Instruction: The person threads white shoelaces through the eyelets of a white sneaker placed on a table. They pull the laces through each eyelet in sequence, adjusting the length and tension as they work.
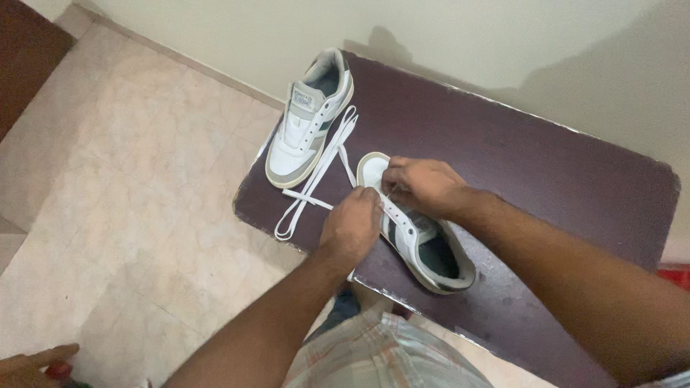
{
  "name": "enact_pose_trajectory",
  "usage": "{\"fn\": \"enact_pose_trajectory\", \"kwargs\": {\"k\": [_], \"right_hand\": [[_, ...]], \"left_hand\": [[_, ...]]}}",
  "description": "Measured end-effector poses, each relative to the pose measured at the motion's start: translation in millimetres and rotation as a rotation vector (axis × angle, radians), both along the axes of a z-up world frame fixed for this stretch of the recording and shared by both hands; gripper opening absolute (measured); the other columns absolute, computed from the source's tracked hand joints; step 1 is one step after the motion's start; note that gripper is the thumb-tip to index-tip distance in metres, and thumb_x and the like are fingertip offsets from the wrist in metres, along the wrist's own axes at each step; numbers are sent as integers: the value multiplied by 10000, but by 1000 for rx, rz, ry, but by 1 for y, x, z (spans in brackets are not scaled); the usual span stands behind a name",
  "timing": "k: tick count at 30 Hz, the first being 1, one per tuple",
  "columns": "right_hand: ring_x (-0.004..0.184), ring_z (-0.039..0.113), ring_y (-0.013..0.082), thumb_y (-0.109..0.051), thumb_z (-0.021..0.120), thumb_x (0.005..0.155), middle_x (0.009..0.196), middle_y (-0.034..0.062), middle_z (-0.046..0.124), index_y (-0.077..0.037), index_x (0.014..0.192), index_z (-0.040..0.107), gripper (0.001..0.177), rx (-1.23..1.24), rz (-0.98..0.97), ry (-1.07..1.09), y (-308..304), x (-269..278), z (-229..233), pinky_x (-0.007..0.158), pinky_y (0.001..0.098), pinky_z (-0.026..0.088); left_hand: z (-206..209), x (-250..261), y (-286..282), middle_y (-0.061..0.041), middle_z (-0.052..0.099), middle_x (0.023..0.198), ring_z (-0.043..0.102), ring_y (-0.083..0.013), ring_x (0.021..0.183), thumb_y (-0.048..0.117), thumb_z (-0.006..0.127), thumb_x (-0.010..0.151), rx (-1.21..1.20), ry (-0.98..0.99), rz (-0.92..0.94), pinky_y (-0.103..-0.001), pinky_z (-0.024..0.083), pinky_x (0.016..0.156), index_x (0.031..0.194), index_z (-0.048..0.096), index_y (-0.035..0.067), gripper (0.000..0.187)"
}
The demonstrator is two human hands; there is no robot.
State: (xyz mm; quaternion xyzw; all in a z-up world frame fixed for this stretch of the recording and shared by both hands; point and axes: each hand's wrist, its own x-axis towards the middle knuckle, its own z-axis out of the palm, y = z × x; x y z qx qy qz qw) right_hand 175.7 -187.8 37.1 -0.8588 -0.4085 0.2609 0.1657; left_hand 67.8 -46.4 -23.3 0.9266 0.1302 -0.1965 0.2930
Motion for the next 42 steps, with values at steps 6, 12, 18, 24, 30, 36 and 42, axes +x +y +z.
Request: {"fn": "enact_pose_trajectory", "kwargs": {"k": [6,12,18,24,30,36,42], "right_hand": [[1101,663,176,-243,703,907,1160,-19,664,-174,1095,724,201,-73,-4,125,-3,13,-21,997,382,534],[1122,650,188,-267,700,918,1159,9,646,-160,1089,739,205,-45,19,241,-5,26,-38,1012,381,535],[1138,635,207,-260,624,946,1168,68,609,-109,1119,706,244,-129,-12,336,-6,27,-39,1035,399,539],[1166,607,225,-229,608,927,1202,88,595,-78,1136,697,273,-109,-48,402,-6,28,-40,1057,421,517],[1168,605,228,-219,616,930,1220,88,581,-69,1166,692,289,-120,-49,342,-4,25,-49,1061,402,511],[1179,588,218,-213,639,921,1218,83,568,-70,1163,705,288,47,-136,458,-12,21,-59,1065,386,501],[1187,568,226,-264,597,960,1234,103,548,-59,1151,702,298,-18,-148,446,-12,23,-65,1069,423,491]], "left_hand": [[-51,-1,17,-86,697,935,715,-202,853,238,495,1053,-740,69,445,-378,619,801,1078,667,25,274],[-7,-4,25,-78,715,880,703,-218,828,300,621,982,-472,-135,242,-374,566,765,1084,692,67,264],[42,-5,14,-104,691,1030,683,-322,943,306,717,885,-156,-238,-31,-446,534,817,1018,686,79,265],[14,-1,12,-133,694,1040,675,-336,970,278,627,982,-137,-206,1,-458,520,866,997,669,63,219],[-30,9,25,-156,674,1111,642,-291,1061,241,570,984,-381,-167,63,-414,501,932,1080,707,2,292],[-23,11,35,-48,658,1176,586,-179,1073,324,504,1011,-888,421,509,-392,546,904,1247,648,115,347],[14,-3,14,-115,717,1011,731,-242,897,329,667,910,-307,-171,159,-379,584,827,1093,667,56,328]]}}
